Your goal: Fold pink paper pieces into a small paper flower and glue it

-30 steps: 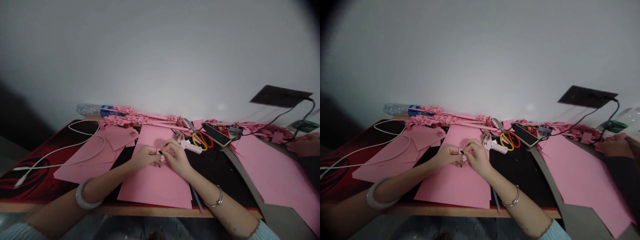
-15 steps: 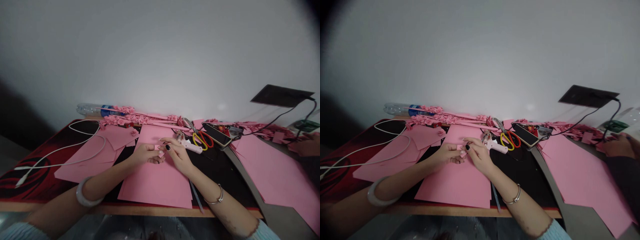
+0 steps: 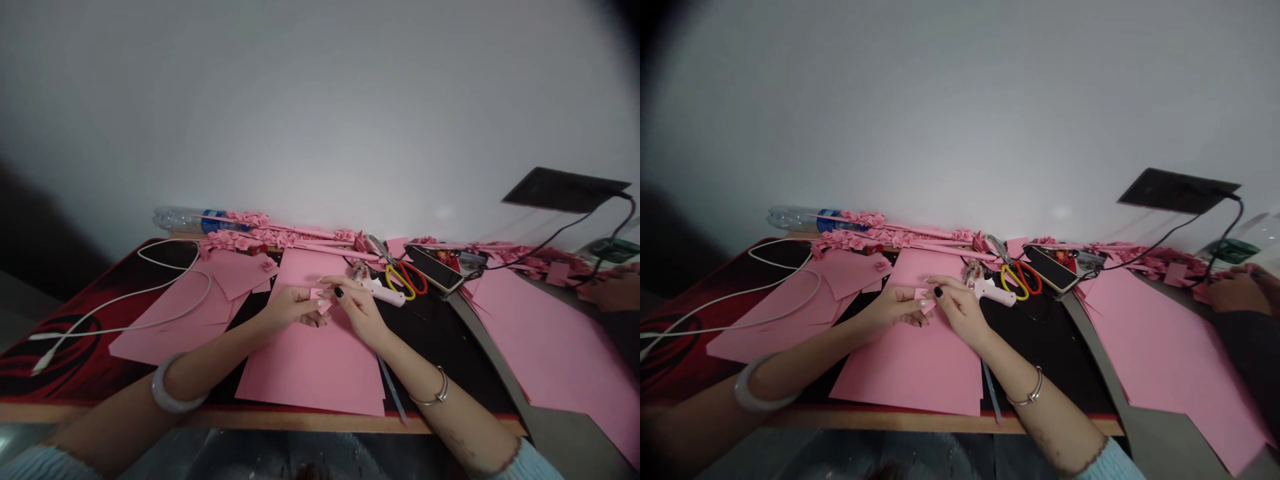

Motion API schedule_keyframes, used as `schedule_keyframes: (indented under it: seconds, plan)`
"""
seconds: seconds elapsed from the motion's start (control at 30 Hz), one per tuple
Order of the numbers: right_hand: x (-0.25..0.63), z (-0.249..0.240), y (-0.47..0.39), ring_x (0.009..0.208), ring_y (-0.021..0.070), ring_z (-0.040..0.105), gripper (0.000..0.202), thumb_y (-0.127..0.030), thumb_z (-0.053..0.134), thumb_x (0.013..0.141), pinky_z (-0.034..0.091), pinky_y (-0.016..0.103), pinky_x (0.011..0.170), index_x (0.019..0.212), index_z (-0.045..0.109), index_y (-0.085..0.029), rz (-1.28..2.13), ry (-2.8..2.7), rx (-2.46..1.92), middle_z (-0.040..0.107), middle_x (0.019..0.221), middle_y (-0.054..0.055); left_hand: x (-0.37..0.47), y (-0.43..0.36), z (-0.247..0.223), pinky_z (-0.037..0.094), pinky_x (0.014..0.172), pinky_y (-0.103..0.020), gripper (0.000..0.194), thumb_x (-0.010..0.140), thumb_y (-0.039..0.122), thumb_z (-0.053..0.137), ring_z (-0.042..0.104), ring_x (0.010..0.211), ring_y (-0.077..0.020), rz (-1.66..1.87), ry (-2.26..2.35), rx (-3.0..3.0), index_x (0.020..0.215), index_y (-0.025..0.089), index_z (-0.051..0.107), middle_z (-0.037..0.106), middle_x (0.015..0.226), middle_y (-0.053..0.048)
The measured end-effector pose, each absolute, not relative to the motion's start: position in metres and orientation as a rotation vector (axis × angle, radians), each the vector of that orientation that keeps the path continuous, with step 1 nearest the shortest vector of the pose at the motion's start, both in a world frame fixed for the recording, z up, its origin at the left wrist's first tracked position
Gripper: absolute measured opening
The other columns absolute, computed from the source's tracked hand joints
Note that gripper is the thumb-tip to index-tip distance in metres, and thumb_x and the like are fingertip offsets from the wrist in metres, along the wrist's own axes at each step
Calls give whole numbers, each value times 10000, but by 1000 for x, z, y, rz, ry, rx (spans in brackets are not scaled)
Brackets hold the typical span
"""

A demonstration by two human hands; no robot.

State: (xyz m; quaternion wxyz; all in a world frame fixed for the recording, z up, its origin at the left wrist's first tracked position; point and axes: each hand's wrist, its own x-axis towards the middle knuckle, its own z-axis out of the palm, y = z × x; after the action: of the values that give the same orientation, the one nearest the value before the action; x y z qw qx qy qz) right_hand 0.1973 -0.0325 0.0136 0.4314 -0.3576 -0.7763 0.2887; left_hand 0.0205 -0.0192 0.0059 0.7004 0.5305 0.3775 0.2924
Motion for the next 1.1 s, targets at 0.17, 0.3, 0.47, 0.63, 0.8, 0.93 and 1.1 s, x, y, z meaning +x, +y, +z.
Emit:
schedule_keyframes:
  seconds: [0.17, 0.3, 0.47, 0.63, 0.8, 0.93, 1.1]
  plan:
    - [196, 10, -32, 705, 132, 521, 161, -294, 431, 860, 406, 237, 587, 935, 517, -179, 678, -1821, -1072, 572, 858, 47, 22, -19, 4, 481, 619, -251, 284, 705, 387, 625, 632, 628, -156, 641, 876, 1340, 770, 113, 662, 679, 682, -76]
    - [195, 10, -32, 531, 96, 403, 175, -277, 471, 830, 308, 216, 515, 687, 470, -175, 624, -2041, -1147, 461, 592, -28, 24, -19, 0, 489, 595, -242, 258, 707, 369, 621, 632, 606, -147, 616, 839, 1408, 761, 119, 655, 679, 678, -64]
    - [195, 10, -31, 516, 83, 360, 258, -207, 404, 853, 266, 201, 506, 598, 407, -171, 716, -2143, -1105, 384, 536, -46, 22, -21, 3, 483, 590, -236, 282, 726, 386, 600, 628, 611, -149, 611, 814, 1461, 744, 111, 659, 687, 701, -79]
    - [195, 9, -30, 510, 82, 351, 231, -158, 395, 842, 256, 202, 507, 612, 376, -173, 709, -2153, -1114, 362, 536, -49, 22, -20, 4, 491, 599, -245, 326, 730, 424, 586, 629, 604, -142, 581, 778, 1440, 746, 101, 629, 680, 696, -77]
    - [196, 7, -29, 510, 91, 356, 242, -169, 368, 856, 255, 211, 506, 615, 344, -182, 628, -2145, -1115, 353, 539, -44, 24, -20, -1, 496, 594, -250, 277, 782, 389, 526, 624, 575, -134, 664, 815, 1453, 755, 120, 589, 644, 614, -37]
    - [196, 5, -28, 516, 96, 363, 246, -181, 355, 863, 256, 217, 512, 618, 337, -185, 562, -2158, -1110, 353, 547, -40, 24, -20, -5, 505, 608, -265, 198, 786, 334, 527, 628, 584, -137, 768, 811, 1470, 761, 140, 554, 618, 597, -8]
    - [194, 5, -29, 502, 93, 351, 245, -165, 361, 855, 244, 220, 504, 613, 328, -185, 526, -2177, -1119, 342, 538, -44, 23, -19, -8, 514, 647, -292, 196, 804, 314, 503, 640, 633, -151, 771, 770, 1512, 771, 130, 562, 630, 648, -29]
